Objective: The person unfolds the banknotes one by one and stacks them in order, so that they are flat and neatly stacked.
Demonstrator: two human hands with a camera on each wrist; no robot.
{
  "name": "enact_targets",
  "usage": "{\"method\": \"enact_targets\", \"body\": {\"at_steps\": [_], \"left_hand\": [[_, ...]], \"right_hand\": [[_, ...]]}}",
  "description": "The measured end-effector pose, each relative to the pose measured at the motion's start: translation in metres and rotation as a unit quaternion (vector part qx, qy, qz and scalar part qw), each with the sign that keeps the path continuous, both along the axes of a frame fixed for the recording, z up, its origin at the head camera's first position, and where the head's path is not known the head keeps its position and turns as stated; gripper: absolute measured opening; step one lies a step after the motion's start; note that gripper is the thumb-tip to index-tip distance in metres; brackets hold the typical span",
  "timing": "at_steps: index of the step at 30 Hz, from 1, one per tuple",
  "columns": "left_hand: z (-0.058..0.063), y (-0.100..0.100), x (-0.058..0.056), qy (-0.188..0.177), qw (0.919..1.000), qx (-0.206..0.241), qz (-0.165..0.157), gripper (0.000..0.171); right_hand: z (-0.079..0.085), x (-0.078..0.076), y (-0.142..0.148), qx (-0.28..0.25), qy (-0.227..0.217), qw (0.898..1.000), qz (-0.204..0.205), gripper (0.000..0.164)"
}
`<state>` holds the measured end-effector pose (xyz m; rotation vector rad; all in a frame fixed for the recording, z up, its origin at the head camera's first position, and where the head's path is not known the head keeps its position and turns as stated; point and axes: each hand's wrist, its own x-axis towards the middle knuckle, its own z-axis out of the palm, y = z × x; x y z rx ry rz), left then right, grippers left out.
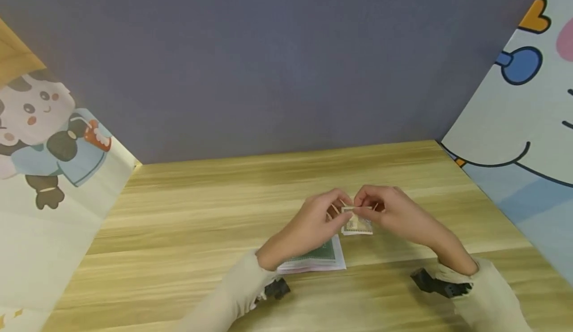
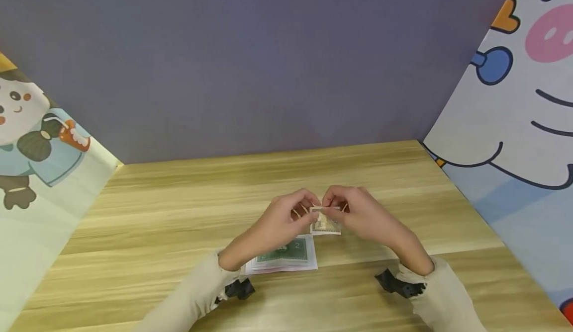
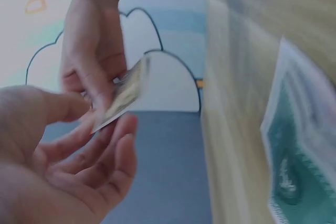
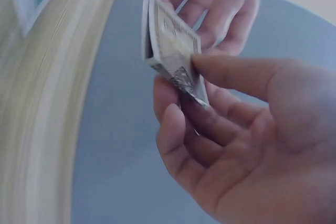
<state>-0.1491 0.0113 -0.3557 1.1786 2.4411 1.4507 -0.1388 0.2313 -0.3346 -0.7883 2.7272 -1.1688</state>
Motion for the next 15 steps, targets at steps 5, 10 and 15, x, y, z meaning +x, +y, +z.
{"method": "enact_targets", "body": {"at_steps": [5,10,15], "left_hand": [[0.001,-0.021,0.014,-0.043,0.9964,0.061,0.04,0.013],[0.002,-0.044,0.023,-0.086,0.9905,0.1,0.041,0.016],[0.005,-0.066,0.04,-0.134,0.9807,0.142,0.006,0.014]], "right_hand": [[0.016,0.012,-0.023,-0.037,0.019,0.999,-0.018,0.003],[0.022,0.017,-0.042,-0.109,0.002,0.994,0.01,0.007],[0.027,0.032,-0.05,-0.283,-0.114,0.948,0.091,0.031]]}}
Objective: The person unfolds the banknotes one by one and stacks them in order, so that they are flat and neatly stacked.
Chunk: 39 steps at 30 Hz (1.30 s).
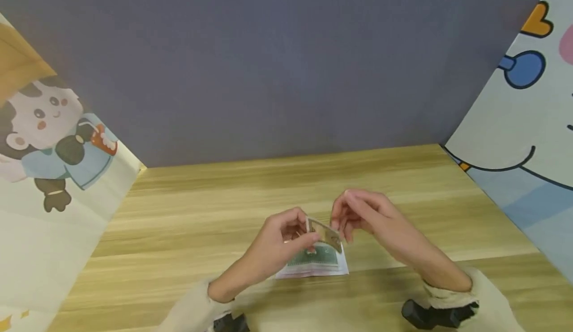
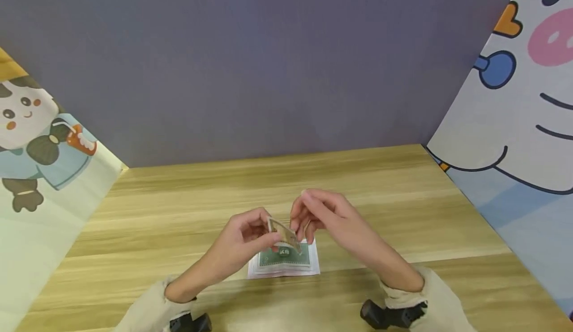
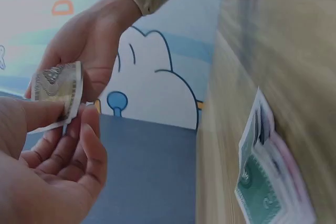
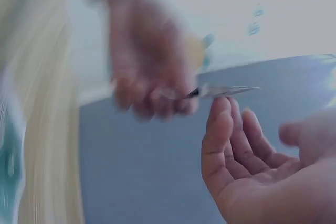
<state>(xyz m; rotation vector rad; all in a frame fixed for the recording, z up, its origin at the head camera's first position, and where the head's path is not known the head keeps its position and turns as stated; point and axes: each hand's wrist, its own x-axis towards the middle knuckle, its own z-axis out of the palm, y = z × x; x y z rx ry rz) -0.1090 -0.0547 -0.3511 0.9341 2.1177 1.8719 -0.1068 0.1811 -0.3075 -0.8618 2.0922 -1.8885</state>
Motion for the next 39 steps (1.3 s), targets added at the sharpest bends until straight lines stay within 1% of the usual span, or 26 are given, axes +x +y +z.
{"method": "enact_targets", "body": {"at_steps": [2,3,5,6,9,10,13,14,16,18,20,23,24,25,28,29,31,33,35,36,39], "left_hand": [[0.0,-0.008,0.01,-0.011,0.9998,0.013,-0.013,0.011],[0.0,-0.011,0.013,-0.011,0.9996,0.018,-0.019,0.009],[0.0,-0.015,0.018,-0.006,0.9994,0.024,-0.023,0.006],[0.0,-0.017,0.019,-0.002,0.9995,0.025,-0.022,0.006],[-0.004,-0.018,0.014,0.03,0.999,0.025,-0.021,0.008],[-0.006,-0.017,0.011,0.039,0.9988,0.021,-0.018,0.009],[-0.013,-0.014,0.005,0.077,0.997,0.007,-0.01,0.013],[-0.014,-0.014,0.003,0.087,0.9962,0.0,-0.006,0.014],[-0.015,-0.014,0.001,0.114,0.9934,-0.014,0.006,0.014],[-0.015,-0.015,0.0,0.148,0.9884,-0.029,0.018,0.014],[-0.017,-0.016,-0.002,0.186,0.9811,-0.045,0.028,0.016],[-0.02,-0.017,-0.003,0.218,0.9736,-0.058,0.035,0.018],[-0.02,-0.018,-0.003,0.218,0.9736,-0.059,0.032,0.019],[-0.021,-0.018,-0.003,0.212,0.9754,-0.055,0.024,0.019],[-0.021,-0.019,-0.003,0.182,0.9827,-0.034,-0.001,0.011],[-0.021,-0.019,-0.003,0.175,0.9841,-0.028,-0.008,0.013],[-0.02,-0.02,-0.002,0.157,0.9873,-0.017,-0.018,0.024],[-0.019,-0.021,-0.001,0.141,0.9897,-0.017,-0.018,0.034],[-0.018,-0.021,-0.001,0.112,0.9934,-0.015,-0.018,0.041],[-0.017,-0.022,0.0,0.094,0.9953,-0.012,-0.018,0.044],[-0.014,-0.022,0.0,0.059,0.9981,-0.005,-0.015,0.049]], "right_hand": [[0.0,0.008,-0.003,-0.034,-0.018,0.999,0.022,0.03],[-0.001,0.011,-0.005,-0.038,-0.022,0.999,0.027,0.028],[-0.005,0.014,-0.008,-0.025,-0.022,0.999,0.032,0.022],[-0.009,0.014,-0.01,-0.014,-0.023,0.999,0.034,0.02],[-0.021,0.012,-0.015,0.022,-0.049,0.998,0.036,0.024],[-0.025,0.011,-0.017,0.04,-0.051,0.997,0.03,0.025],[-0.034,0.013,-0.022,0.082,-0.044,0.996,0.007,0.029],[-0.036,0.014,-0.025,0.09,-0.041,0.995,-0.003,0.03],[-0.039,0.016,-0.029,0.091,-0.035,0.995,-0.011,0.031],[-0.042,0.017,-0.033,0.092,-0.021,0.995,-0.019,0.034],[-0.045,0.017,-0.036,0.089,-0.019,0.996,-0.018,0.037],[-0.047,0.017,-0.041,0.099,-0.004,0.995,-0.017,0.039],[-0.048,0.018,-0.042,0.101,0.002,0.995,-0.015,0.039],[-0.048,0.018,-0.042,0.094,-0.003,0.995,-0.01,0.038],[-0.048,0.02,-0.042,0.096,-0.001,0.995,-0.021,0.037],[-0.048,0.02,-0.042,0.098,-0.004,0.995,-0.025,0.037],[-0.048,0.021,-0.042,0.1,-0.018,0.994,-0.03,0.038],[-0.049,0.021,-0.042,0.103,-0.03,0.994,-0.03,0.04],[-0.049,0.02,-0.041,0.112,-0.029,0.993,-0.035,0.041],[-0.05,0.019,-0.04,0.117,-0.024,0.992,-0.039,0.04],[-0.05,0.016,-0.037,0.136,0.009,0.988,-0.074,0.032]]}}
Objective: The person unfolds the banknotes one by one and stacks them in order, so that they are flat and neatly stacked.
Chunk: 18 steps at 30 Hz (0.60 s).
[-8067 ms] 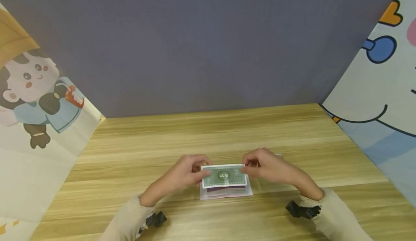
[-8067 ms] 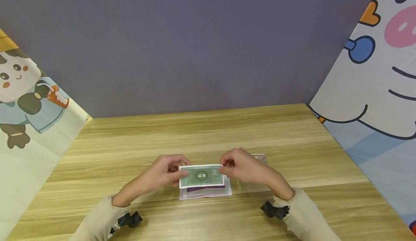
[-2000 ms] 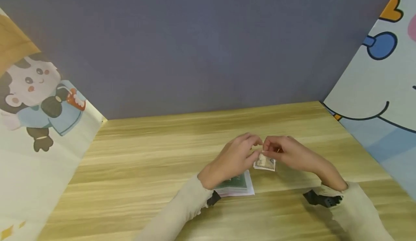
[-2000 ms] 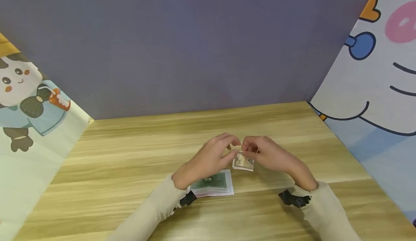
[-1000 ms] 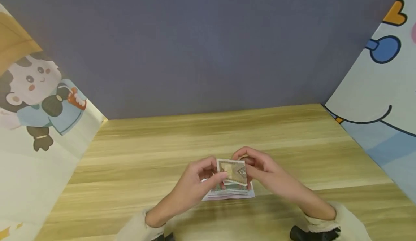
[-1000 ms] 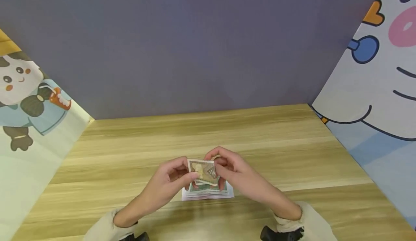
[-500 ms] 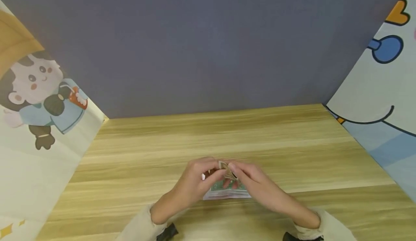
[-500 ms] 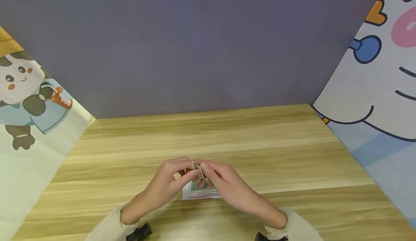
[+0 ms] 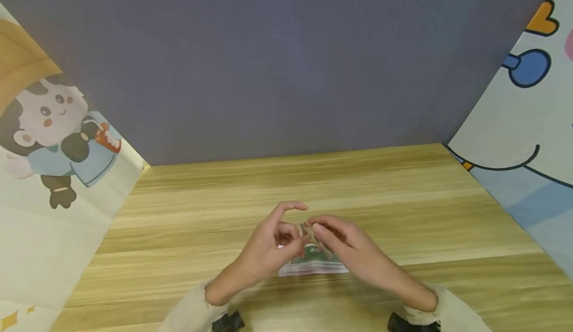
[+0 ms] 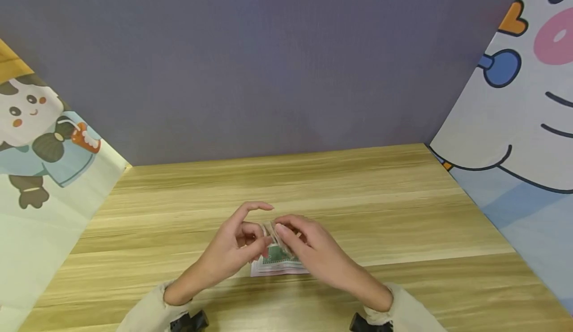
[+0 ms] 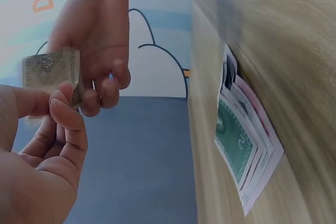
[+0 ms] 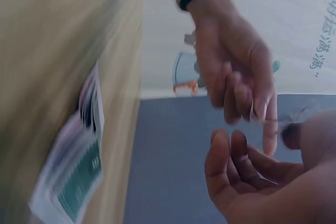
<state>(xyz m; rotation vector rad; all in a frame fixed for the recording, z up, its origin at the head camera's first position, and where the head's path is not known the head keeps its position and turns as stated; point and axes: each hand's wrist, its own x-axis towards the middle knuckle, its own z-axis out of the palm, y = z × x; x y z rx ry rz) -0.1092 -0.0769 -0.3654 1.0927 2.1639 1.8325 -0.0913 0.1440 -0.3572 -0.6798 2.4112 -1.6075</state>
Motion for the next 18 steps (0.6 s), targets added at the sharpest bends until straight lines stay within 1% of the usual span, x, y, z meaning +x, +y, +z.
{"method": "enact_targets", "body": {"at_steps": [1,3,5,8,11,14,16,18], "left_hand": [[0.001,-0.001,0.0,-0.009,1.0,0.001,0.0,0.049],[0.004,-0.002,-0.001,-0.015,0.9999,0.001,0.002,0.05],[0.006,-0.004,-0.002,-0.022,0.9997,-0.004,0.002,0.049],[0.009,-0.008,-0.005,-0.025,0.9994,-0.023,0.012,0.041],[0.011,-0.013,-0.008,-0.022,0.9985,-0.039,0.032,0.03],[0.012,-0.017,-0.011,-0.019,0.9976,-0.045,0.05,0.011],[0.013,-0.019,-0.013,-0.025,0.9971,-0.043,0.057,0.01],[0.014,-0.02,-0.014,-0.032,0.9969,-0.044,0.056,0.018]], "right_hand": [[0.001,-0.002,0.001,0.005,0.016,1.0,-0.011,0.027],[0.002,-0.005,0.005,0.007,0.046,0.998,-0.03,0.019],[0.005,-0.009,0.011,0.0,0.066,0.997,-0.043,0.011],[0.01,-0.014,0.02,-0.012,0.093,0.994,-0.056,0.008],[0.014,-0.02,0.031,-0.015,0.11,0.992,-0.067,0.008],[0.017,-0.027,0.04,-0.007,0.102,0.992,-0.069,0.008],[0.019,-0.03,0.045,0.001,0.083,0.995,-0.061,0.009],[0.021,-0.032,0.049,0.01,0.057,0.997,-0.048,0.01]]}}
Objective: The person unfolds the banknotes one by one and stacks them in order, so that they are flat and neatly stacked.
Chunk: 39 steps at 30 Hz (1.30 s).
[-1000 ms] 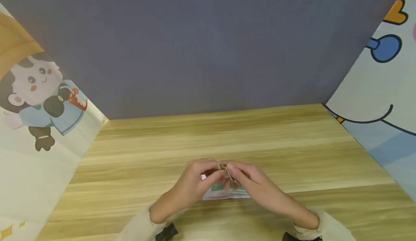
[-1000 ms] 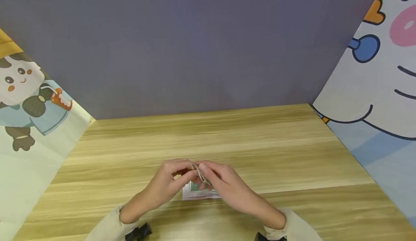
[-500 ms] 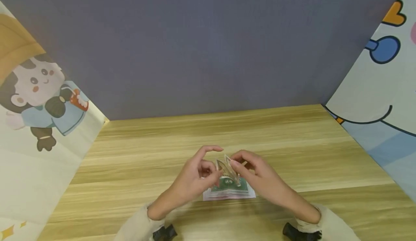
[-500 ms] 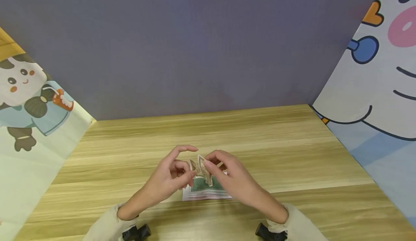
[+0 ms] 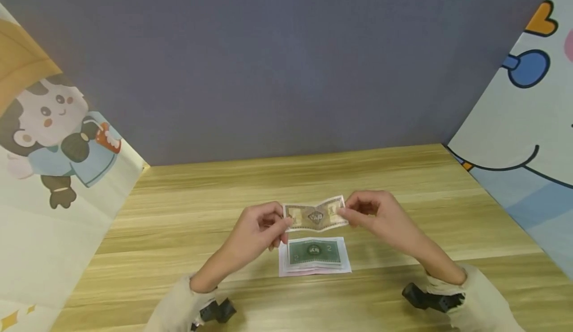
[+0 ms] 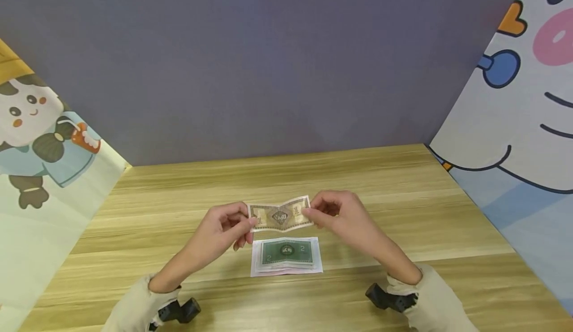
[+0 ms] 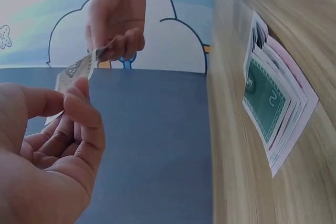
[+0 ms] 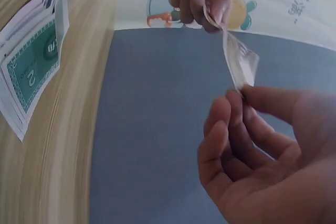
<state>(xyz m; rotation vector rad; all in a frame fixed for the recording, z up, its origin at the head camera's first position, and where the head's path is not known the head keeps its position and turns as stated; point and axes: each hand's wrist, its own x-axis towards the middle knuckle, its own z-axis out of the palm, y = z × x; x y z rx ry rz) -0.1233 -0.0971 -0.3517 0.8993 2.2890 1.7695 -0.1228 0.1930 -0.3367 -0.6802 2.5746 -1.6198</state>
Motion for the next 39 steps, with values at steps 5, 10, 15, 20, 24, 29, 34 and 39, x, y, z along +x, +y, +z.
{"method": "enact_targets", "body": {"at_steps": [5,10,15,20,24,29,34,39], "left_hand": [[-0.001,-0.004,-0.003,-0.031,0.9985,-0.04,-0.019,0.022],[-0.017,-0.008,-0.011,-0.081,0.9848,-0.133,-0.077,0.025],[-0.039,-0.008,-0.019,-0.078,0.9736,-0.19,-0.1,0.027],[-0.051,-0.007,-0.022,-0.054,0.9693,-0.223,-0.089,0.026],[-0.059,-0.005,-0.021,-0.044,0.9637,-0.25,-0.083,0.03],[-0.065,-0.001,-0.019,-0.032,0.9572,-0.279,-0.071,0.032],[-0.065,0.002,-0.016,-0.024,0.9518,-0.301,-0.055,0.031],[-0.064,0.003,-0.014,-0.005,0.9475,-0.317,-0.041,0.034]], "right_hand": [[-0.001,-0.006,0.006,0.028,-0.055,0.997,0.042,0.016],[-0.016,-0.014,0.009,0.073,-0.08,0.989,0.097,0.021],[-0.039,-0.018,0.003,0.122,-0.082,0.982,0.119,0.02],[-0.055,-0.019,-0.003,0.16,-0.06,0.978,0.118,0.024],[-0.064,-0.019,-0.007,0.188,-0.059,0.974,0.114,0.028],[-0.072,-0.017,-0.01,0.227,-0.056,0.966,0.107,0.03],[-0.074,-0.016,-0.011,0.248,-0.053,0.962,0.101,0.031],[-0.073,-0.015,-0.013,0.256,-0.045,0.961,0.1,0.03]]}}
